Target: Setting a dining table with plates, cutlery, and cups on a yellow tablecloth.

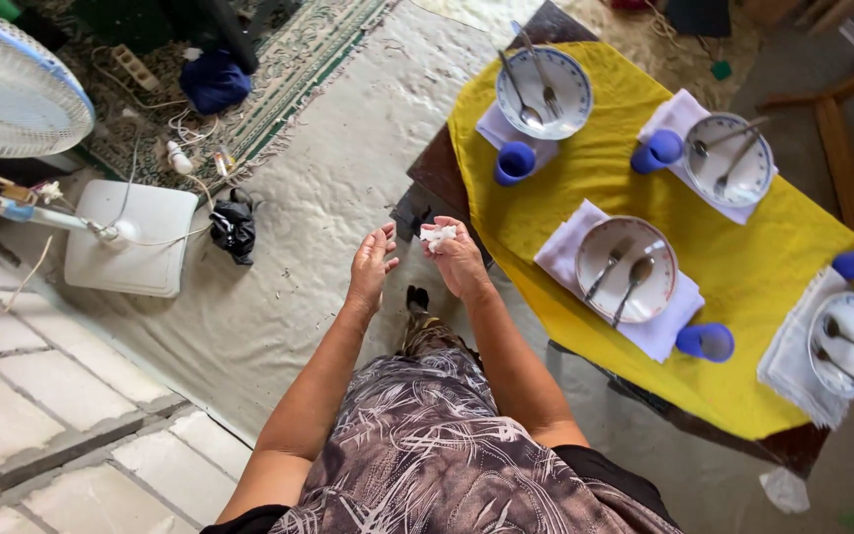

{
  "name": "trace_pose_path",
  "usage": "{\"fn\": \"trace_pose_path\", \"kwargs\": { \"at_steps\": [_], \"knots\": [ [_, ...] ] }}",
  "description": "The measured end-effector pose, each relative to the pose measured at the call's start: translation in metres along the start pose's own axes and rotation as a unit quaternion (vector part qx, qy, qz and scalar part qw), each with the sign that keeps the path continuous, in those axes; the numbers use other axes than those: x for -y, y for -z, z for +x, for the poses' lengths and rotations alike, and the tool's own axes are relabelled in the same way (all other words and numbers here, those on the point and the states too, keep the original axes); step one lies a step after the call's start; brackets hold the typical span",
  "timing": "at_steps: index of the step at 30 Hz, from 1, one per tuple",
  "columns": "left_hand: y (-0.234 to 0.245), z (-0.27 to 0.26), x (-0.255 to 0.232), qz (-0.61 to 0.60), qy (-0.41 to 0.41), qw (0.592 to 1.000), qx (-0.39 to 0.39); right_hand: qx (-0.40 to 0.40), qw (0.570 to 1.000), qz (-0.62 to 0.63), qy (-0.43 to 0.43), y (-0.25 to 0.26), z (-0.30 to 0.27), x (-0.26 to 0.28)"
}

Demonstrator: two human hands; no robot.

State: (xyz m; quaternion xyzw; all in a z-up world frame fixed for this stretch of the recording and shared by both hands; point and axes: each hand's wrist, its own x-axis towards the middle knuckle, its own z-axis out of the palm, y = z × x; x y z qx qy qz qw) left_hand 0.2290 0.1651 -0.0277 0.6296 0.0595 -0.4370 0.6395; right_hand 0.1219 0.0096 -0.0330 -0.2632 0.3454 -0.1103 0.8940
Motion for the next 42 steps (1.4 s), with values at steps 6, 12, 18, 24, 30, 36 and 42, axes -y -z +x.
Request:
{"fn": "trace_pose_path", "kwargs": {
  "at_steps": [6, 12, 18, 24, 30, 36, 42],
  "knots": [
    [0.034, 0.044, -0.019, -0.004, -0.021, 0.999, -0.040, 0.024, 0.999, -0.009, -0.032, -0.033, 0.065, -0.002],
    [0.046, 0.092, -0.082, 0.007, -0.026, 0.997, -0.073, 0.051, 0.997, -0.044, -0.048, -0.076, 0.139, 0.019],
    [0.052, 0.161, -0.120, 0.000, -0.052, 0.994, -0.091, 0.054, 0.995, -0.078, -0.033, -0.090, 0.230, 0.039],
    [0.058, 0.218, -0.138, -0.014, -0.051, 0.994, -0.101, 0.066, 0.994, -0.078, -0.049, -0.109, 0.293, 0.050],
    [0.071, 0.264, -0.144, -0.017, -0.028, 0.994, -0.105, 0.046, 0.991, -0.110, -0.067, -0.119, 0.340, 0.048],
    [0.087, 0.328, -0.166, -0.008, -0.020, 0.997, -0.079, 0.024, 0.995, -0.088, -0.045, -0.126, 0.396, 0.046],
    [0.121, 0.402, -0.220, 0.016, -0.026, 0.999, -0.039, -0.010, 0.996, -0.085, -0.028, -0.182, 0.455, 0.052]
  ]
}}
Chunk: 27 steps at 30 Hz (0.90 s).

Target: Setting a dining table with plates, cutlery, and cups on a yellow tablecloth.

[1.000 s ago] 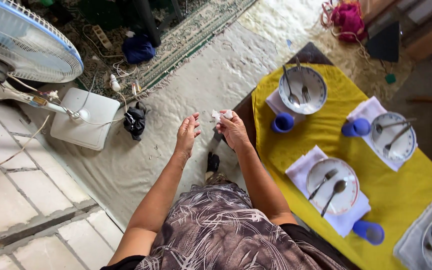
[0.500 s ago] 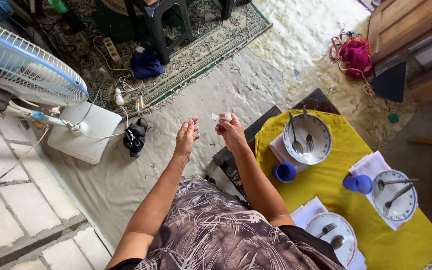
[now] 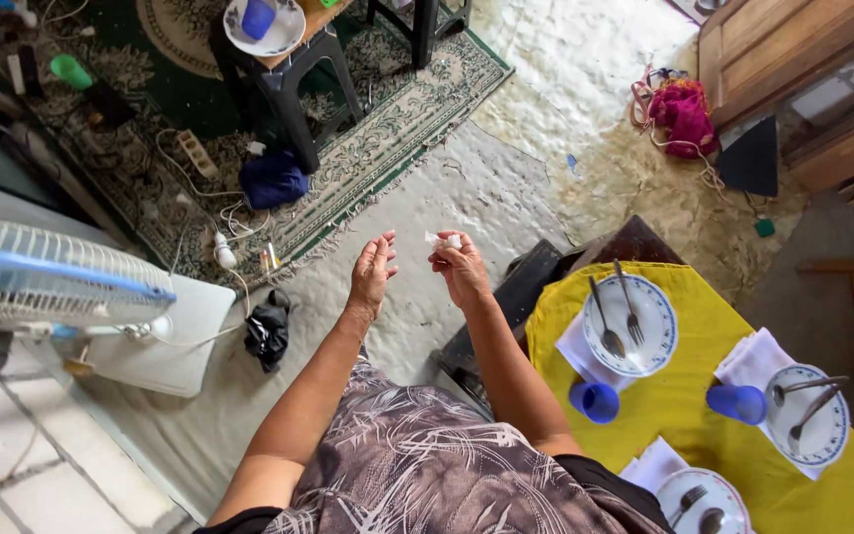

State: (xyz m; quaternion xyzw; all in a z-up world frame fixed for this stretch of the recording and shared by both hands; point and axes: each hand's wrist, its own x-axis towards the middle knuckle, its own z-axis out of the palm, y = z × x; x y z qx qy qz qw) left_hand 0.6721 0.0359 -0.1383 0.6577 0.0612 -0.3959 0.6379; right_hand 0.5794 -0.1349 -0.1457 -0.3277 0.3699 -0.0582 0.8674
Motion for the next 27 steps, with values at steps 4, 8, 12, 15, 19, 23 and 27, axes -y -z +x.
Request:
{"fn": "trace_pose_path", "kwargs": {
  "at_steps": [4, 8, 12, 15, 19, 23, 27],
  "knots": [
    [0.035, 0.052, -0.034, 0.010, 0.005, 1.000, 0.018, -0.019, 1.000, 0.014, 0.010, -0.043, 0.044, 0.000],
    [0.072, 0.100, -0.056, 0.014, 0.002, 0.999, 0.029, -0.036, 0.998, 0.044, 0.016, -0.079, 0.084, -0.011],
    [0.100, 0.139, -0.074, 0.016, -0.005, 0.999, 0.031, -0.067, 0.997, 0.040, 0.007, -0.109, 0.114, -0.015],
    [0.109, 0.160, -0.088, 0.019, 0.009, 0.999, 0.028, -0.071, 0.997, 0.042, 0.010, -0.111, 0.140, -0.026],
    [0.117, 0.186, -0.091, 0.014, 0.011, 0.999, 0.030, -0.078, 0.997, 0.021, 0.013, -0.115, 0.163, -0.024],
    [0.119, 0.217, -0.092, 0.012, 0.014, 0.999, 0.031, -0.083, 0.996, 0.019, 0.013, -0.119, 0.193, -0.017],
    [0.123, 0.259, -0.090, 0.008, 0.008, 1.000, 0.023, -0.083, 0.996, 0.007, 0.008, -0.118, 0.238, -0.009]
  ]
}}
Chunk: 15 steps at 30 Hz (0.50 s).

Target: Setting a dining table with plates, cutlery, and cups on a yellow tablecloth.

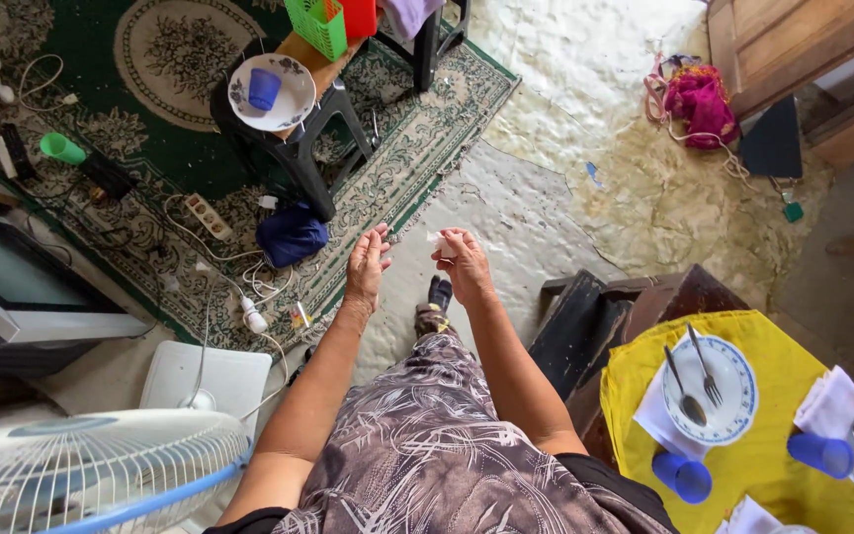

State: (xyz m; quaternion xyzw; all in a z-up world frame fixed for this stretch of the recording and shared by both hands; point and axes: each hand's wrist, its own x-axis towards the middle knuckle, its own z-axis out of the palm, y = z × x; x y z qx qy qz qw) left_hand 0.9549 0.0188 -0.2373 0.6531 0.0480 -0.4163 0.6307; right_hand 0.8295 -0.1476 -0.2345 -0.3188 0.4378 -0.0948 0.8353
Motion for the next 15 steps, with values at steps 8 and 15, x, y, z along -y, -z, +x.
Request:
{"fn": "trace_pose_path", "kwargs": {
  "at_steps": [8, 15],
  "knots": [
    [-0.023, 0.107, -0.031, -0.011, -0.016, 0.999, -0.037, 0.025, 1.000, -0.004, 0.000, -0.010, 0.109, 0.059],
    [-0.092, 0.213, -0.066, -0.032, -0.027, 0.998, -0.036, 0.040, 0.999, -0.022, 0.009, 0.006, 0.214, 0.145]
  ]
}}
